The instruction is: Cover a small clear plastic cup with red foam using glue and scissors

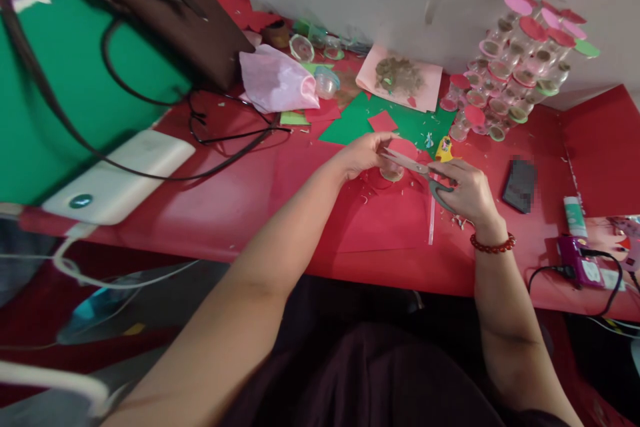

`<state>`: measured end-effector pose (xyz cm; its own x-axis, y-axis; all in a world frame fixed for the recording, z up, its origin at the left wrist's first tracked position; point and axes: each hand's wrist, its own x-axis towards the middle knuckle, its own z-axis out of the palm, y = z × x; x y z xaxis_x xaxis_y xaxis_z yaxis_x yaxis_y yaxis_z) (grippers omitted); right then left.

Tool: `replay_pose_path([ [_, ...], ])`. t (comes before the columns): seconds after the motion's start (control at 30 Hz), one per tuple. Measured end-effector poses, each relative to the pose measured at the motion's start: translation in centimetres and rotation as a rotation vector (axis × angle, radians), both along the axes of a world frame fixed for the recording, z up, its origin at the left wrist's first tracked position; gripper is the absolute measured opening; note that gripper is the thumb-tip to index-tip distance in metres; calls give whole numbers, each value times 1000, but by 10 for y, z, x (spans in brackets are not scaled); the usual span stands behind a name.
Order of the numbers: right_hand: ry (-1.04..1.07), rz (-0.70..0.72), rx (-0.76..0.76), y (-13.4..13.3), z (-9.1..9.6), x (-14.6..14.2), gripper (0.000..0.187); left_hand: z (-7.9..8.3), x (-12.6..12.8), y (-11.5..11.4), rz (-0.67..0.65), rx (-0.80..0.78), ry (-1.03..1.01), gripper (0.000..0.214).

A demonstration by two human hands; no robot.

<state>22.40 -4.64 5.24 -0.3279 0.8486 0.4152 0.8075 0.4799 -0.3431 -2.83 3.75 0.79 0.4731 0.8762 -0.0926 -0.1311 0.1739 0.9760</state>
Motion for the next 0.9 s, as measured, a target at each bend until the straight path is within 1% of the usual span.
replay_pose_path([
  [0.17,40,-13,53,1,-1,-1,31,1,0,-1,-19,24,10,62],
  [0.27,-19,-10,19,1,-1,-1,31,2,0,-1,15,19,27,63],
  [0.33,-7,-9,21,1,-2,-1,32,2,1,-1,26,14,32,62],
  [0.43,33,-14,28,0,-1,-1,31,2,1,-1,8,5,18,60],
  [0.53,2,-8,-7,0,-1,-2,30,2,0,-1,-6,-15,2,62],
  [0.63,30,-33,8,-1,0,-2,31,3,0,-2,-17,7,20,58],
  [0.73,30,-29,3,-2,1,-2,30,2,0,-2,-4,37,28,54],
  [0.83,-8,-24,-14,-2,2,-3,30,2,0,-2,14,23,31,52],
  [0.9,18,-41,14,-2,2,-3,30,2,0,-2,-1,6,31,53],
])
